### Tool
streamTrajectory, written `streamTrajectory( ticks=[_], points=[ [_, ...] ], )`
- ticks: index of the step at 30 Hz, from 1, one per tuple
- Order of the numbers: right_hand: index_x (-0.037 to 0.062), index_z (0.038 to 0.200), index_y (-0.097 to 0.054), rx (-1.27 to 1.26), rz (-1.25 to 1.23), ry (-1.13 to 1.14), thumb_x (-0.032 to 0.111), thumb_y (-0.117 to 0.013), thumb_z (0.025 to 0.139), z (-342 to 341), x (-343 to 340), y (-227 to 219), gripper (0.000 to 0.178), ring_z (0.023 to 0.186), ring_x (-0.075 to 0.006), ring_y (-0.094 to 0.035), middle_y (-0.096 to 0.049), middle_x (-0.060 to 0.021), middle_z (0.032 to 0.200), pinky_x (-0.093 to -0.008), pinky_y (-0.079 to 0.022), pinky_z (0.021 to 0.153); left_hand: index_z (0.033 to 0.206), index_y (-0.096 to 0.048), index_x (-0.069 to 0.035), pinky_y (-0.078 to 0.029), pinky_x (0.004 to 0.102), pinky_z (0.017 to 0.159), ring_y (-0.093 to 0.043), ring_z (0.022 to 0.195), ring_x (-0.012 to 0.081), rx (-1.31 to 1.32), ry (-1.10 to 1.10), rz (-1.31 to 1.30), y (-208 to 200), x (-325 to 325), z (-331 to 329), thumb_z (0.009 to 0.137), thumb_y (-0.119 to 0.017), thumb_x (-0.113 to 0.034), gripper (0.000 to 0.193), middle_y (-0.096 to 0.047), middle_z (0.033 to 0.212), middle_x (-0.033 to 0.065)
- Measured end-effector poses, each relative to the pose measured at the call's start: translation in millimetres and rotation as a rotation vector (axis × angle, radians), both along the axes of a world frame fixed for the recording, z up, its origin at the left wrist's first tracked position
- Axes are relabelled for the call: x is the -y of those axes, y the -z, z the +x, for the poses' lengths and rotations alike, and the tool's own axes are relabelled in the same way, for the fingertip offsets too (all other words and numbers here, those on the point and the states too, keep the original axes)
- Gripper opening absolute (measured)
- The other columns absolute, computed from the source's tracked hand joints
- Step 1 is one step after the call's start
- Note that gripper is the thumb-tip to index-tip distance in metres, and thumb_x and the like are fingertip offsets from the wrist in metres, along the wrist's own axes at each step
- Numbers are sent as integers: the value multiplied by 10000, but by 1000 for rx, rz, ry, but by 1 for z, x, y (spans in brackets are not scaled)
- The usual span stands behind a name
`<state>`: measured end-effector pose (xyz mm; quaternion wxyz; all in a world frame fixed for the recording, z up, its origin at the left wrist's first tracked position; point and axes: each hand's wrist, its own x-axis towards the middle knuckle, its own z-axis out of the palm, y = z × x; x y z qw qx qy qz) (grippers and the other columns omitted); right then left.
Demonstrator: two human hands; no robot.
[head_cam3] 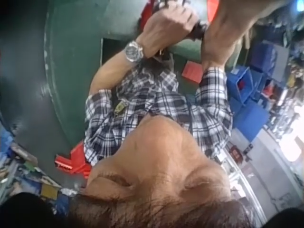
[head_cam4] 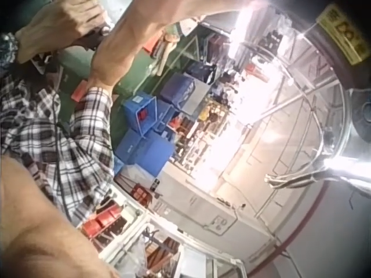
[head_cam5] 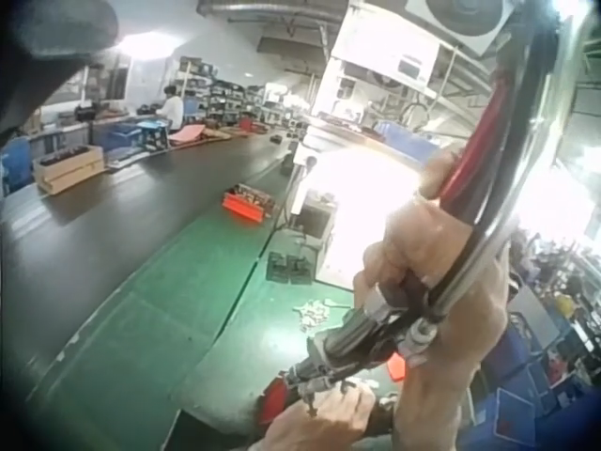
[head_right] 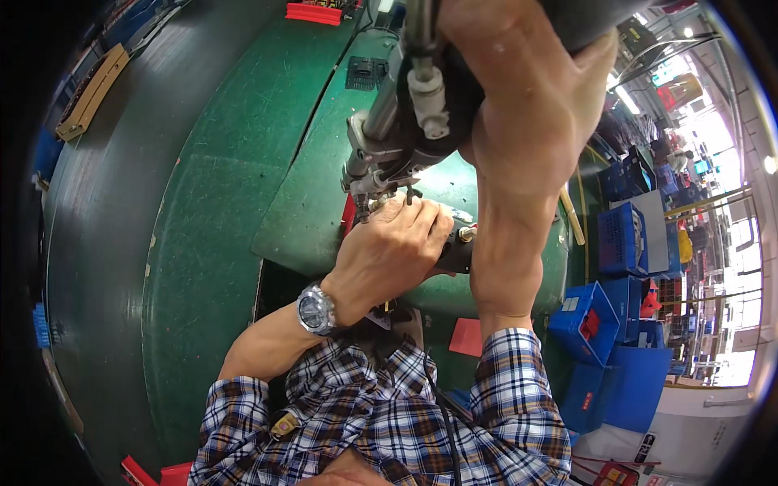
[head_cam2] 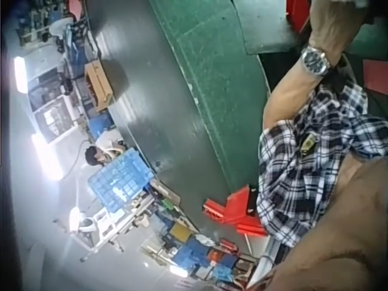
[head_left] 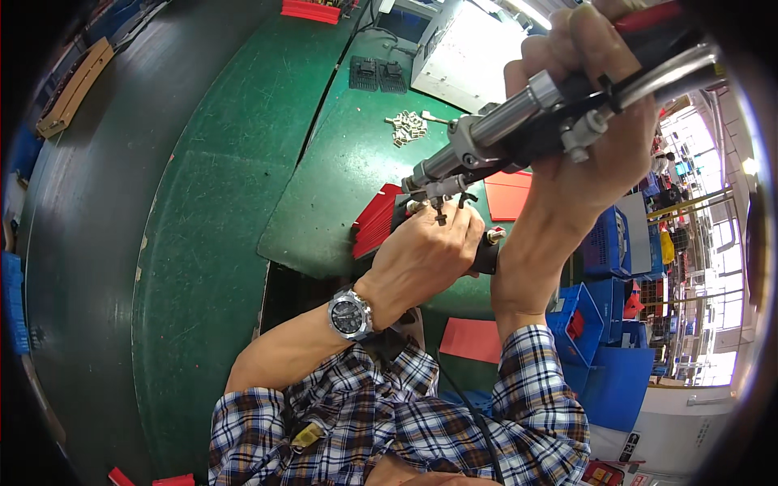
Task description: The worker is assembling electronic components into a housing and securing them with screws using an electric screwdriver.
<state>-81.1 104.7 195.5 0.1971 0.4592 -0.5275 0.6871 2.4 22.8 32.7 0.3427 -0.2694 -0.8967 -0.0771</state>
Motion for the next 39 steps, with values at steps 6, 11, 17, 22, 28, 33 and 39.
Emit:
streamTrajectory(
  ticks=[6, 11, 17, 22, 28, 33, 39],
  points=[
    [-24, 1265, -587, 86, -19, -40, 167, -698, 945, 7, -6, -8, 388, 791, -186, -629, -620, -94, 930, -339, -550, 643, 1056, -667, 6, -533, 315, 734, -670, 855, 185, -67, 34, 21, -10, -3, -4, 922, -622, -261, 302, -662, 909, 55],
    [-2, 1169, -586, 334, -49, 473, 222, -670, 989, -43, -31, -15, 300, 759, -145, -618, -627, -57, 891, -317, -537, 693, 1089, -630, -23, -501, 347, 926, -664, 967, 235, 97, 10, -25, -20, -3, 10, 872, -703, -411, 451, -671, 982, 82],
    [-77, 1505, -376, -139, 161, 629, 331, -583, 1071, -25, -86, 102, 630, 1182, -281, -587, -604, -200, 1303, -387, -477, 1023, 1056, -641, -84, -543, 409, 772, -679, 877, 297, 106, -24, 66, -40, 8, 8, 675, -857, -618, 691, -664, 956, 75],
    [6, 1566, -318, 289, 311, 258, 388, -917, 790, 50, -97, 237, 1052, 1235, -290, -620, -611, -223, 1361, -409, -495, 1050, 986, -617, -106, -519, 438, 642, -657, 711, 318, 92, -9, 87, -47, 29, -14, 599, -906, -636, 717, -649, 885, 48],
    [-35, 1480, -397, 514, 176, 400, 213, -923, 780, 53, -79, 242, 910, 1070, -208, -679, -695, -155, 1204, -359, -550, 968, 1354, -553, -24, -398, 523, 1154, -497, 1383, 415, 85, 252, 70, -55, 57, -2, 789, -864, -243, 681, -572, 1420, 186],
    [-27, 1382, -493, 1054, -194, -174, 193, -763, 965, 57, -79, 235, 543, 1022, -182, -705, -692, -125, 1203, -359, -603, 927, 1461, -481, -106, -293, 618, 1235, -432, 1469, 423, 137, 205, -206, 52, 120, 50, 829, -703, -8, 677, -465, 1549, 199],
    [10, 1242, -635, 1465, -87, -443, 439, -692, 1020, 68, -86, 255, 486, 943, -153, -739, -739, -95, 1094, -348, -645, 833, 1367, -494, -92, -384, 634, 1178, -608, 1304, 440, 20, 587, 54, 91, 105, 39, 885, -710, -58, 530, -561, 1468, 214]
  ],
)
